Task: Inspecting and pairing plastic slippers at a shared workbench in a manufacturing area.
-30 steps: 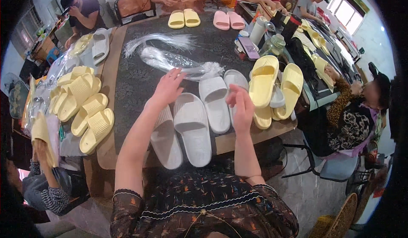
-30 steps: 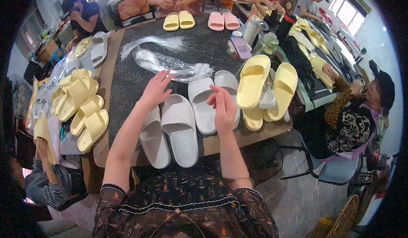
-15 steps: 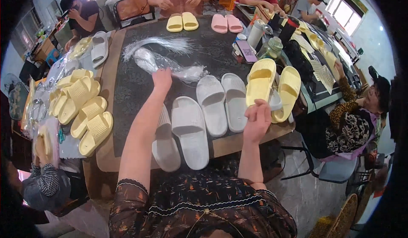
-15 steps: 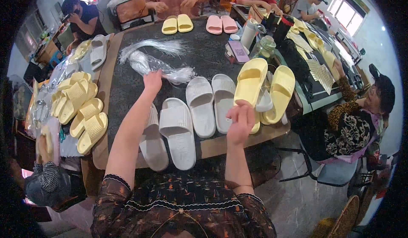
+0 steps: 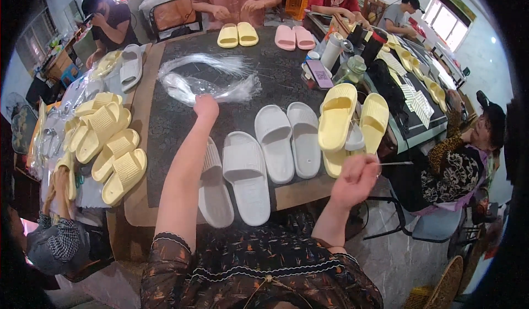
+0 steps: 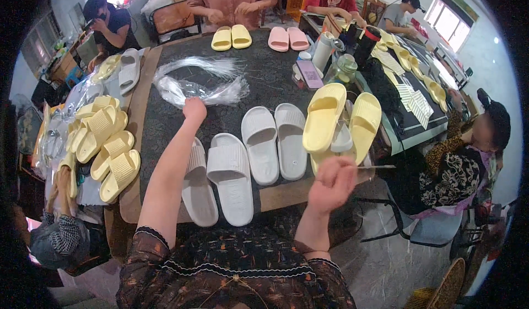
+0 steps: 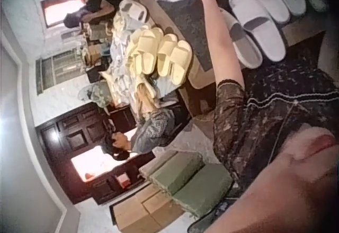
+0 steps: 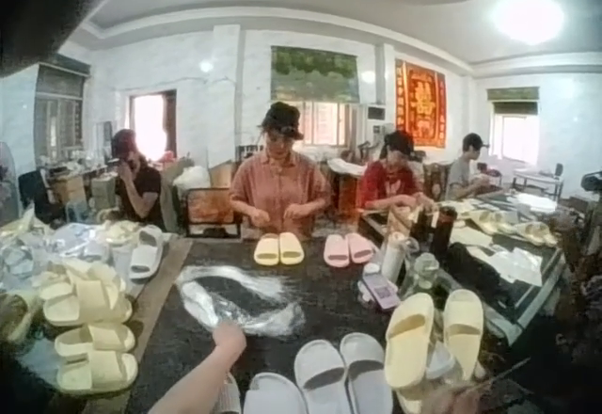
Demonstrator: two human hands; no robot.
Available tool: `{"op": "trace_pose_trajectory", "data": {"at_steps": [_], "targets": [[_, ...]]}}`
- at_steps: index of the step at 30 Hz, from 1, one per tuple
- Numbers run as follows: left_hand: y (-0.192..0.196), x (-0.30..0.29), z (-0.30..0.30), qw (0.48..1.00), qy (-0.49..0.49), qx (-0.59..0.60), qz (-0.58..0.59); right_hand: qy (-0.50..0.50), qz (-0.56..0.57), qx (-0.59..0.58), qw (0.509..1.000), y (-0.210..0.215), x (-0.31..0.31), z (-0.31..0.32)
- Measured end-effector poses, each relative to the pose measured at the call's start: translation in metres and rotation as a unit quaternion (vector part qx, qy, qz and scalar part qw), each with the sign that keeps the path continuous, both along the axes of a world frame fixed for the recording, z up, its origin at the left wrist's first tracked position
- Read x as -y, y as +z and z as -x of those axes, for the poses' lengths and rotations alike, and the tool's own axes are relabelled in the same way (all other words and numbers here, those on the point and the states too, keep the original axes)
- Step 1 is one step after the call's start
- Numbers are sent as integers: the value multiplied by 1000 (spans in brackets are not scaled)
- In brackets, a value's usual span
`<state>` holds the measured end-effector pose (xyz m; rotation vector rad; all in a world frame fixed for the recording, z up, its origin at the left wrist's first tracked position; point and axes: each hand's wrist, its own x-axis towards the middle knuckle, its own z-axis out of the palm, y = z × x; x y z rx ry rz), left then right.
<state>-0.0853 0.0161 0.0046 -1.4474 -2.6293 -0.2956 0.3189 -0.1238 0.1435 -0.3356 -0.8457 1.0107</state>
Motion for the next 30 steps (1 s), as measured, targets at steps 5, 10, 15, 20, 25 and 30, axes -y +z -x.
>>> {"op": "trace_pose_trajectory", "data": {"at_steps": [5,10,15,20,25,30], "targets": [[11,22,-7,968,-200,119,-94,110,68,62,990,-16,9,44],[92,109,-77,737,-478,477,15,217,173,140,950,-38,9,62],[119,193,-114,708,-444,542,-89,316,158,279,893,-54,23,76],[109,228,-101,634,-304,679,-211,384,165,304,856,-63,36,76],[112,254,-74,525,-123,779,-320,327,224,303,866,-72,34,56],[84,267,-66,392,-157,836,-350,281,197,286,895,-72,36,48]]}}
